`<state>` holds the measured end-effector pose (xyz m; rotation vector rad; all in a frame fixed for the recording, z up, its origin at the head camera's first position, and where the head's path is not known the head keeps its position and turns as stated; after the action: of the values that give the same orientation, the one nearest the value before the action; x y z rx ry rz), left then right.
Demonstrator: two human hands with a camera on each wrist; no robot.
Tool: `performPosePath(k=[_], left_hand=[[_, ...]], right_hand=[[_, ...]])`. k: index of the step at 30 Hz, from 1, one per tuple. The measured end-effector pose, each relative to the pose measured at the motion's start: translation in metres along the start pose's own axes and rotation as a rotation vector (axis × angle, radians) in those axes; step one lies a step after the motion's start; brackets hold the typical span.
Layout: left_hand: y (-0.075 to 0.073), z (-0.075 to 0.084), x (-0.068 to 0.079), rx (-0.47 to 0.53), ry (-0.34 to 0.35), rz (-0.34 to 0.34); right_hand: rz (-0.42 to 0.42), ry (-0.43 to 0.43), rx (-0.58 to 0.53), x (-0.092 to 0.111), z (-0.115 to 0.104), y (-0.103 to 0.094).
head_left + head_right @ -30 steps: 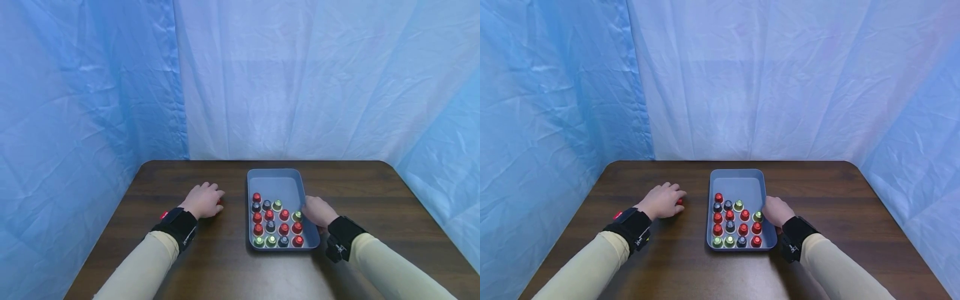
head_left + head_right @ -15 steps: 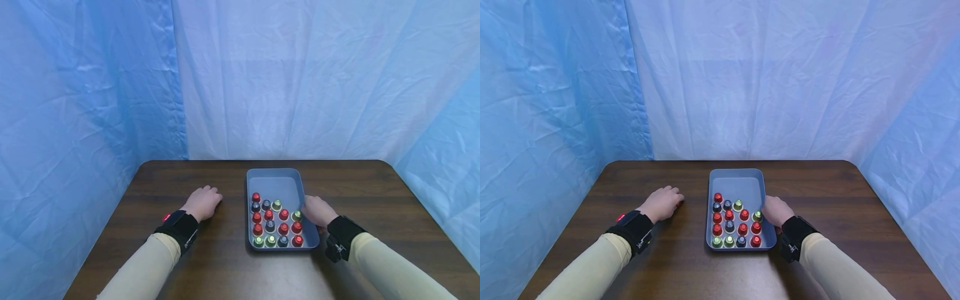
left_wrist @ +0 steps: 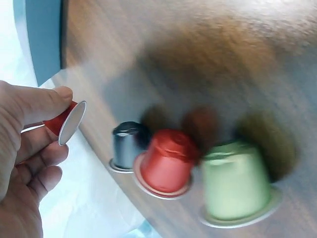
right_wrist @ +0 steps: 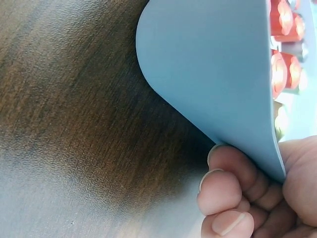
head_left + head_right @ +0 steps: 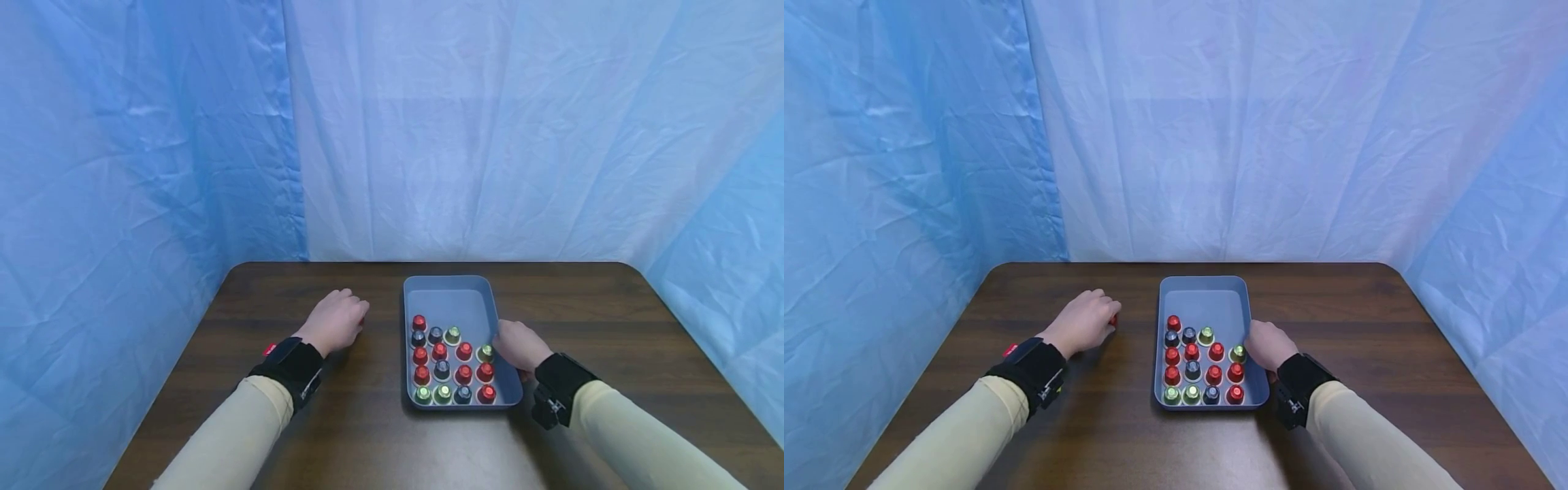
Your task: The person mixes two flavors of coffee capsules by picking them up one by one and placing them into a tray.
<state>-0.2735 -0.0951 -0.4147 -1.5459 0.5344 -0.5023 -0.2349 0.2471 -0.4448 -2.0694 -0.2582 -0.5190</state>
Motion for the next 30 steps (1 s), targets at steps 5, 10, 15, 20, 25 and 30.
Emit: performPosePath(k=[5,10,15,20,25,30], left_hand=[[-0.013,0.002,-0.004,0.082,-0.039,0.067],[-0.026,0.005,-0.008,0.12,-0.051,0.109],[-0.035,0.009,-0.012,0.114,-0.046,0.139],[-0.039,0.011,-0.015,0.127,-0.049,0.151],[-0.042,0.014,-0.018,0.136,-0.053,0.138],[-0.042,0.017,-0.022,0.159,-0.042,0.14]], right_hand=[[0.005,-0.008,0.008,-0.002,0.002,0.001],[0.0,-0.011,0.01,-0.002,0.002,0.0],[-0.004,-0.006,0.009,-0.001,0.002,0.0],[0.001,-0.013,0.013,0.0,0.002,0.0],[0.009,-0.028,0.021,0.0,0.001,0.0],[0.009,-0.017,0.015,0.0,0.001,0.0]])
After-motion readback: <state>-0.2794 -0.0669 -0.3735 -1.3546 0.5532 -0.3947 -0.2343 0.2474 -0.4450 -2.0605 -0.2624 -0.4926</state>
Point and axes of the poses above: each hand's wrist, its own x-axis away from the middle knuckle, its own y-axis out of the palm, z = x × y, the point moved 2 cm from there along -x, towards the middle knuckle, and after that the axes turned 6 degrees about y, right-handed, at the moved point
